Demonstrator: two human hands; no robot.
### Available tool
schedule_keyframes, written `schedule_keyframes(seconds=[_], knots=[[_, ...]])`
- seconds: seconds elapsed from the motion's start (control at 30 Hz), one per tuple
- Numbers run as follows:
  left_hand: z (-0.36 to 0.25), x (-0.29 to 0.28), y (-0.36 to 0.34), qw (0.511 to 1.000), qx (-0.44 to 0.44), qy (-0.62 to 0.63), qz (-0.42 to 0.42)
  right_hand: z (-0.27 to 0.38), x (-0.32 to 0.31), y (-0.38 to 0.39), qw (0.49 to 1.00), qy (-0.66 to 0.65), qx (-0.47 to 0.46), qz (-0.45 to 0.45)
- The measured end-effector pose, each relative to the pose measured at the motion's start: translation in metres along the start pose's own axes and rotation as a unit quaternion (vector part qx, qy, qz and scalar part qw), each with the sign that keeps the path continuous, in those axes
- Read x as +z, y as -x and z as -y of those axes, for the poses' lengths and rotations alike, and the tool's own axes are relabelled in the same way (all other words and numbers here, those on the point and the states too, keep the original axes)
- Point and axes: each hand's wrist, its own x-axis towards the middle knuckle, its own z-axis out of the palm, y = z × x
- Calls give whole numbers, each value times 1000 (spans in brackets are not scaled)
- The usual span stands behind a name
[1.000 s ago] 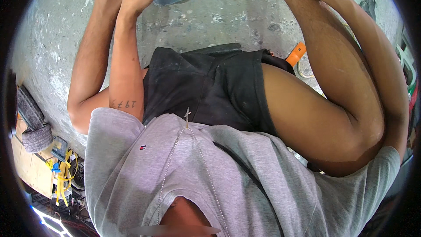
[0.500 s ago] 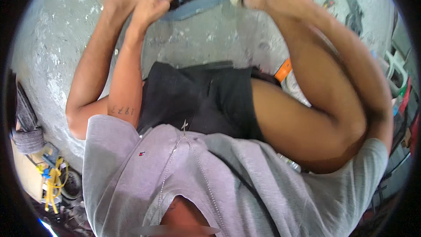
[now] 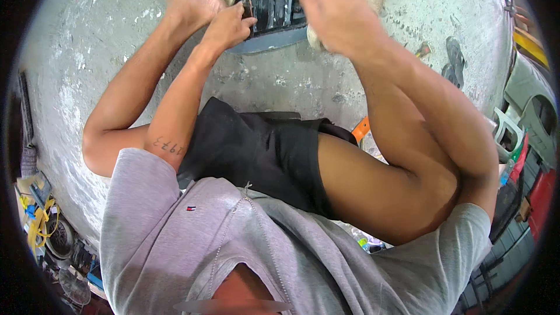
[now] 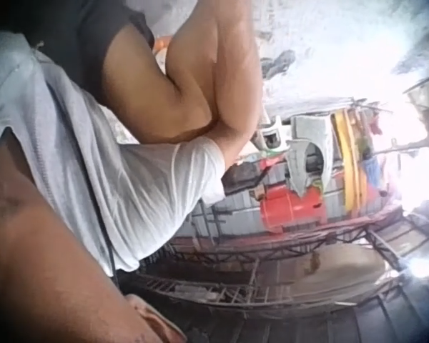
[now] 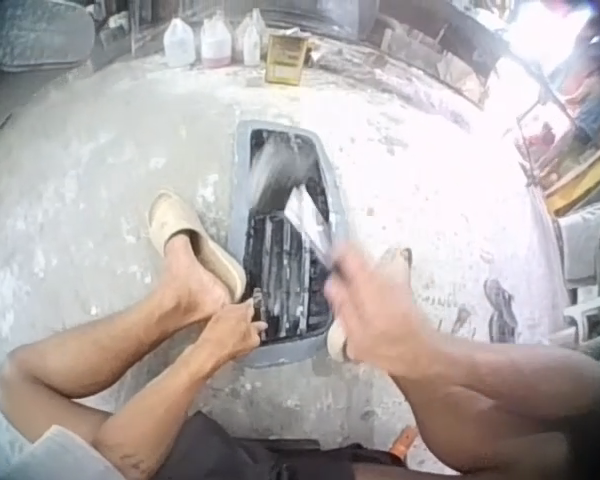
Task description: The person is using a hammer and a chisel to repair or separate plastic components of an auto part, possibly a grill or vent.
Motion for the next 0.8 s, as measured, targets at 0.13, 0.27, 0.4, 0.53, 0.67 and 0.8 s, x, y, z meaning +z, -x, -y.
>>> schedule_keyframes(seconds=[0.13,0.27,0.4,0.53,0.67,0.8], knots=[[-4,11,17,993,29,-8,116,22,-26,-5,837,-261,286,386],[-7,-2,22,994,0,63,92,11,-49,-32,863,-265,316,291],[20,-13,22,989,14,143,-26,6,-58,-39,807,-344,418,235],[15,-25,24,979,-53,195,14,-10,-52,-17,767,-380,437,277],[12,-15,22,988,-46,144,17,-9,-55,4,756,-312,446,362],[10,-12,23,989,-20,143,-7,-7,-51,11,809,-307,366,341]])
